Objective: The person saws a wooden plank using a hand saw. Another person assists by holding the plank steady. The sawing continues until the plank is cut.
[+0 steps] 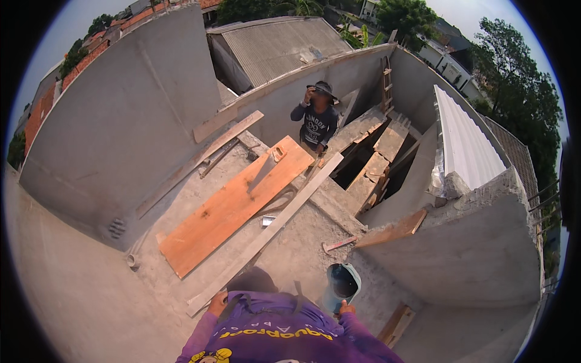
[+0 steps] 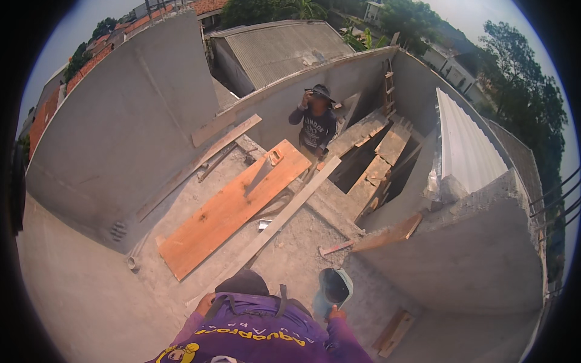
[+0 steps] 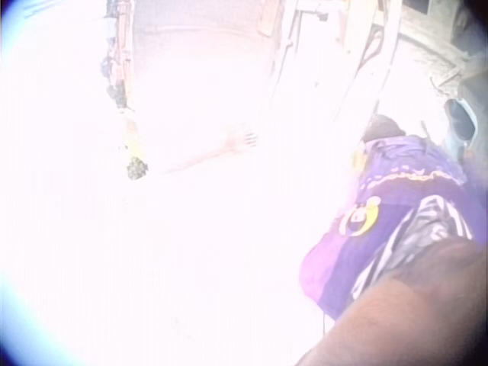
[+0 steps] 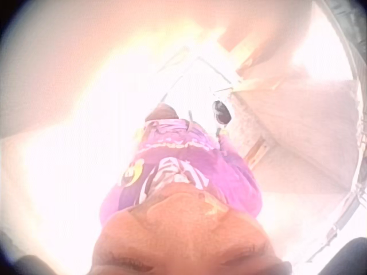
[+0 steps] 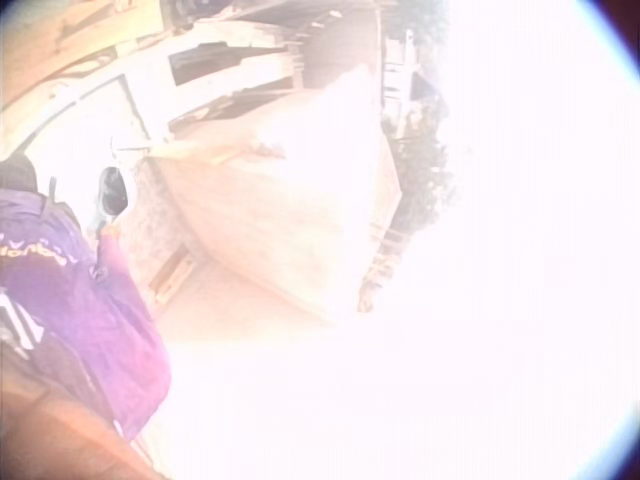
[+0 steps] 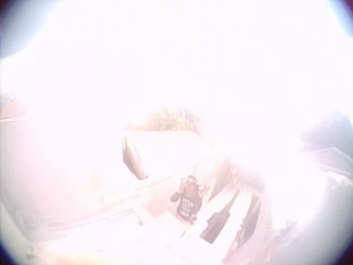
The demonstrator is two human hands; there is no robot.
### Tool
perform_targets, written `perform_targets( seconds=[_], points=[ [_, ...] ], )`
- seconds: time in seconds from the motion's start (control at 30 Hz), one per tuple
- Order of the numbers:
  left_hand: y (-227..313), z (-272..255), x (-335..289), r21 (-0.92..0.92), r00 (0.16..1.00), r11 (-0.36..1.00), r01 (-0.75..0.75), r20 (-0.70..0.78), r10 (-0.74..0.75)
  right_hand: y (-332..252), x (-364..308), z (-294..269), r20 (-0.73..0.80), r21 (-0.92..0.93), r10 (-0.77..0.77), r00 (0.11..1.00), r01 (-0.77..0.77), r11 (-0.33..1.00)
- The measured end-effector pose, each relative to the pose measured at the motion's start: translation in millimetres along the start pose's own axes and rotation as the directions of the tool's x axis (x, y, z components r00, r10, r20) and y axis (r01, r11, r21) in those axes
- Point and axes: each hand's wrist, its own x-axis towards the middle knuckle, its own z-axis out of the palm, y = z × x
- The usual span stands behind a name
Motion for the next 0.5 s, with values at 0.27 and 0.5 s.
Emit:
perform_targets(
  seconds=[0.27, 0.5],
  points=[
    [48, -35, 49, -0.151, 0.933, 0.923, 0.354, 0.121, -0.339, -31, -14, 53, -0.153, -0.271, -0.271, 0.950, 0.223, 0.936],
    [89, -86, 52, -0.647, 0.923, 0.673, 0.357, 0.354, -0.150, -131, -69, 50, -0.110, -0.062, -0.263, 0.958, 0.258, 0.964]
  ],
)
